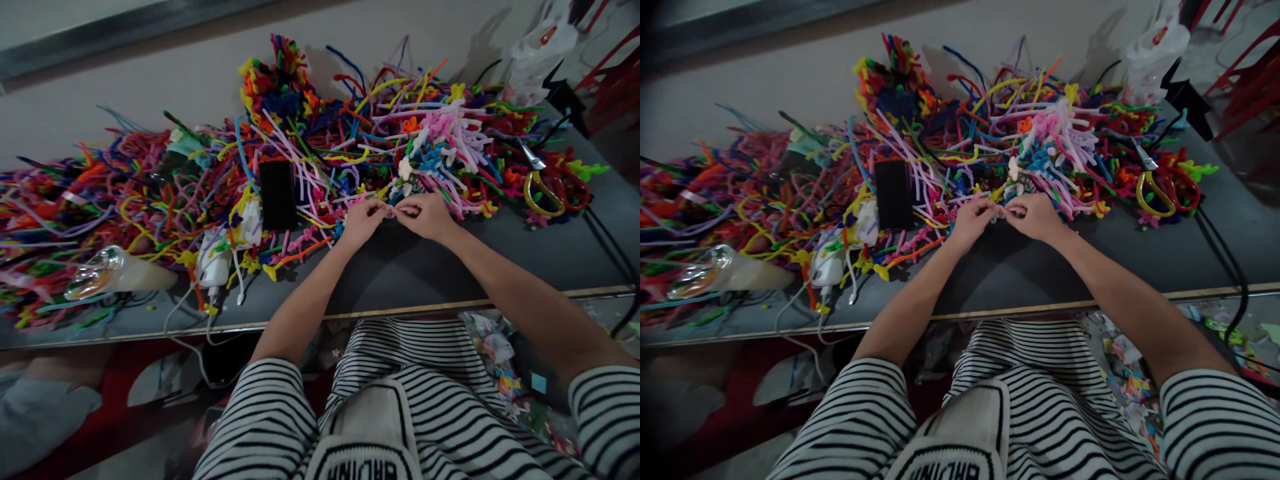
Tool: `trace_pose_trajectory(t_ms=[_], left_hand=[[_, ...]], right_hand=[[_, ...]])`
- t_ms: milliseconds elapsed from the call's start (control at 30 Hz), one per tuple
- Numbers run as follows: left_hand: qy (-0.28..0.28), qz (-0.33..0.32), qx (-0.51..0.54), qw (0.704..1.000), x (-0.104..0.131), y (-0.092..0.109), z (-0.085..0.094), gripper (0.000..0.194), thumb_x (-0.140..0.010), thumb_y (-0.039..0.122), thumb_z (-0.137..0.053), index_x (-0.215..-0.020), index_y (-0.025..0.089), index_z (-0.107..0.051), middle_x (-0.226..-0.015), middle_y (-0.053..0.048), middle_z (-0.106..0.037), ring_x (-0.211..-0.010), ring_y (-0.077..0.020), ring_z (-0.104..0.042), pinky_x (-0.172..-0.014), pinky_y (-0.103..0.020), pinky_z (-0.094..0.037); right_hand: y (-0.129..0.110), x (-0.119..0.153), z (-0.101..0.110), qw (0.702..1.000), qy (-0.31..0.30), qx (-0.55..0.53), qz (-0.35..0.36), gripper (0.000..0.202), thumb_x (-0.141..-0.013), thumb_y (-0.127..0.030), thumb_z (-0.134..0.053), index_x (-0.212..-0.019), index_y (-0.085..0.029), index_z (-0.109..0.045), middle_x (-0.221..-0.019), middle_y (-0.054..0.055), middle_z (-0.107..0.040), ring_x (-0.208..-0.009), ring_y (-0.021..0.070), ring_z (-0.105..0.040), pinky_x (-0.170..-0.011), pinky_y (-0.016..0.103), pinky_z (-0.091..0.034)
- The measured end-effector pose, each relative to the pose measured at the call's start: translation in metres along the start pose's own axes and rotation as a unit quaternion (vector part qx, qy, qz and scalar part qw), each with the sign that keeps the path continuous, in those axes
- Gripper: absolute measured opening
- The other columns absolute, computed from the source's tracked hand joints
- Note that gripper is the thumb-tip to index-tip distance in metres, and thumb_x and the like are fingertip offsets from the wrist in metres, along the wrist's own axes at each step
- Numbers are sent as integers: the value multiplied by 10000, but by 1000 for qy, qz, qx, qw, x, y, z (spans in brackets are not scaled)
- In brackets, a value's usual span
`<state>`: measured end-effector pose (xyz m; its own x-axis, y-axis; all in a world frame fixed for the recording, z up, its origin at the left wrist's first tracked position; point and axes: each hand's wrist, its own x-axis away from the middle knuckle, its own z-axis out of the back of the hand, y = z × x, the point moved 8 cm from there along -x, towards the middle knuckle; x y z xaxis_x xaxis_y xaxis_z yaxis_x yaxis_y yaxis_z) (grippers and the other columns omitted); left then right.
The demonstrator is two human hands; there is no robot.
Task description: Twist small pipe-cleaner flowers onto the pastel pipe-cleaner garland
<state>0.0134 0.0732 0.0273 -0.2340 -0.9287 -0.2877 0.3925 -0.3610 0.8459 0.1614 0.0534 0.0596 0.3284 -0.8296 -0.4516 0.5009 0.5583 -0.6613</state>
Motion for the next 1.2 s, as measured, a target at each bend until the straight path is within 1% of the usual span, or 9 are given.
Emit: trace_pose_trajectory(t_ms=[133,333,433,600,767,833,967,1100,1200], left_hand=[[-3,0,76,997,0,-1,2,386,-868,568,-646,-828,195,-735,-585,19,-572,-511,-87,-449,-478,-226,-322],[-24,8,134,991,0,-3,-1,494,-857,678,-619,-882,195,-722,-561,43,-527,-444,-62,-419,-419,-215,-305],[-10,-2,114,993,3,2,-2,493,-913,655,-556,-960,196,-729,-651,14,-619,-456,-69,-479,-425,-213,-363],[94,-76,-12,993,13,26,7,379,-938,541,-603,-930,188,-741,-856,-48,-736,-778,-147,-667,-693,-269,-532],[128,-8,30,991,14,14,11,398,-961,565,-552,-961,194,-696,-724,-7,-665,-600,-102,-609,-520,-223,-468],[101,16,86,991,11,8,7,413,-968,583,-529,-956,194,-665,-640,20,-585,-488,-74,-522,-443,-211,-417],[-19,3,180,984,9,15,-11,413,-941,602,-564,-920,193,-618,-656,27,-526,-470,-59,-443,-410,-209,-389],[-111,-12,231,967,12,25,-23,424,-873,613,-661,-942,196,-627,-760,5,-595,-543,-58,-481,-477,-210,-424],[-136,-30,224,965,14,30,-23,444,-844,617,-695,-984,198,-658,-816,-16,-651,-657,-87,-590,-586,-225,-498]], right_hand=[[13,-2,1,994,-23,-89,-53,329,-831,-458,-683,-816,-142,-772,-550,-12,-501,-521,90,-370,-529,268,-290],[24,-3,-6,979,-39,-173,-99,394,-779,-525,-724,-819,-136,-772,-588,-7,-531,-534,79,-357,-508,254,-256],[23,-3,-1,984,-4,-150,-96,403,-800,-537,-718,-803,-137,-775,-587,5,-555,-535,90,-393,-513,262,-278],[13,-2,2,997,6,-58,-48,393,-894,-523,-647,-841,-162,-792,-669,38,-674,-586,135,-549,-576,279,-376],[3,-1,5,998,4,52,26,324,-989,-420,-531,-1025,-211,-776,-928,73,-760,-832,205,-683,-758,322,-489],[0,1,13,994,47,84,47,324,-1008,-381,-491,-1088,-213,-756,-1033,91,-757,-944,229,-693,-845,354,-510],[-7,7,31,984,141,95,60,350,-1018,-405,-468,-1079,-206,-750,-1052,107,-750,-980,242,-695,-897,377,-528],[-5,12,41,978,201,44,6,365,-948,-538,-582,-983,-218,-755,-947,95,-750,-895,241,-694,-832,373,-549],[-1,11,36,980,200,-16,-22,414,-907,-601,-616,-925,-213,-758,-871,87,-740,-798,220,-683,-750,352,-547]])
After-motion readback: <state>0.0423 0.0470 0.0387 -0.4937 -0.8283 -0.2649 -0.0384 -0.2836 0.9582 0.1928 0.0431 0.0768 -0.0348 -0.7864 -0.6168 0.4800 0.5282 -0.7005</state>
